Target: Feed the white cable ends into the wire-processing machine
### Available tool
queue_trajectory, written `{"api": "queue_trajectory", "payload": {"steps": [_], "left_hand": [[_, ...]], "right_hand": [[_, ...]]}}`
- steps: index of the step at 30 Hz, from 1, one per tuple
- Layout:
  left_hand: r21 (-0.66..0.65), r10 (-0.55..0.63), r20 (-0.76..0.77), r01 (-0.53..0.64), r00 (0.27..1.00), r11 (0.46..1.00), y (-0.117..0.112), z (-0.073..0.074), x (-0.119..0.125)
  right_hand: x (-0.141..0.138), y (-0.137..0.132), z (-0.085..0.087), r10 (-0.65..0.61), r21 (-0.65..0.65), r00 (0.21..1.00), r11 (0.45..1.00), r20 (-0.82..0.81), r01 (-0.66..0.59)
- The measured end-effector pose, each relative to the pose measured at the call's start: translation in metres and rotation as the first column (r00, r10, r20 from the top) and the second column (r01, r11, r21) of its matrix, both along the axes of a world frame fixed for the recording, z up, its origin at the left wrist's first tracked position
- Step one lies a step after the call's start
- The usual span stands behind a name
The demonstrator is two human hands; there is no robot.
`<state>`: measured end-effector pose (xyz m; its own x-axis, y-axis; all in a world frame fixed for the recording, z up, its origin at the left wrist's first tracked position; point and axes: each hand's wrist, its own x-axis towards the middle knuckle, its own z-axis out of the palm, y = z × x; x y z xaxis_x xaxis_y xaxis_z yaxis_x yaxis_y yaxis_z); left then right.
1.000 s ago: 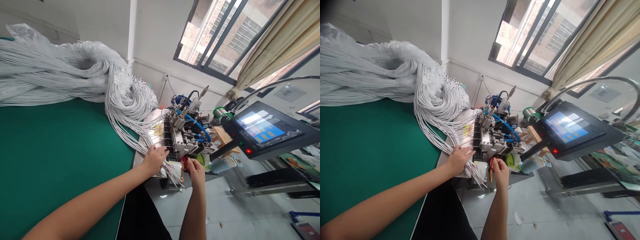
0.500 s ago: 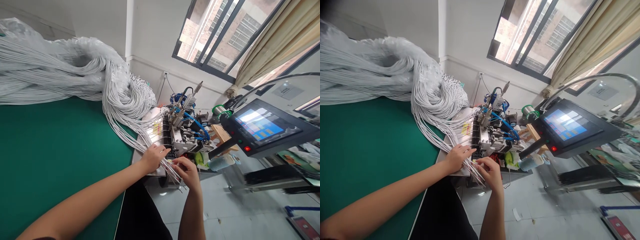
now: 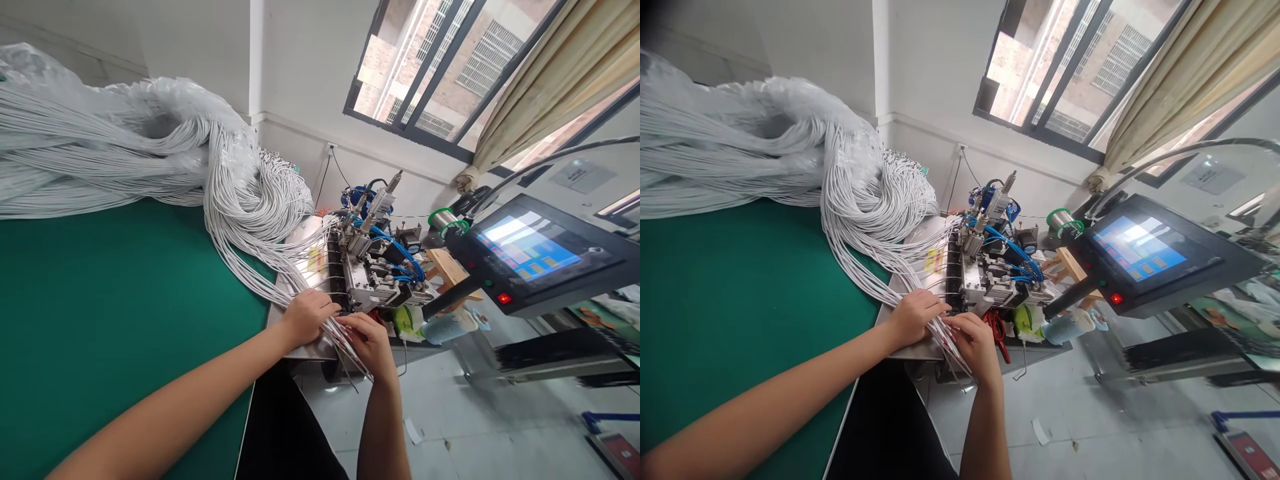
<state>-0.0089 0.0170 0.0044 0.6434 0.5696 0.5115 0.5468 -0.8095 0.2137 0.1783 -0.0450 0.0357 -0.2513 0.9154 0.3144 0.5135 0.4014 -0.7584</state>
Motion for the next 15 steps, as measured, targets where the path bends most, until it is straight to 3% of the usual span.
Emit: {"api": "queue_trajectory", "payload": {"steps": [5, 8, 12, 15], "left_hand": [[-0.023, 0.003, 0.013, -0.003, 1.0, 1.0, 0.0, -0.001, 0.001], [0.002, 0.0, 0.063, 0.0, 0.998, 1.0, 0.002, 0.0, 0.0], [0.067, 0.059, 0.166, -0.071, 0.984, 0.995, 0.004, 0.001, -0.002], [0.074, 0.132, 0.197, -0.149, 0.971, 0.986, 0.004, 0.003, -0.003]], "right_hand": [[-0.002, 0.001, -0.004, -0.11, 0.025, 0.993, 0.994, -0.029, 0.111], [-0.001, 0.002, -0.01, -0.248, 0.018, 0.964, 0.968, -0.096, 0.251], [0.0, 0.006, -0.017, -0.428, -0.083, 0.875, 0.904, -0.229, 0.42], [0.0, 0.008, -0.019, -0.509, -0.19, 0.803, 0.861, -0.312, 0.472]]}}
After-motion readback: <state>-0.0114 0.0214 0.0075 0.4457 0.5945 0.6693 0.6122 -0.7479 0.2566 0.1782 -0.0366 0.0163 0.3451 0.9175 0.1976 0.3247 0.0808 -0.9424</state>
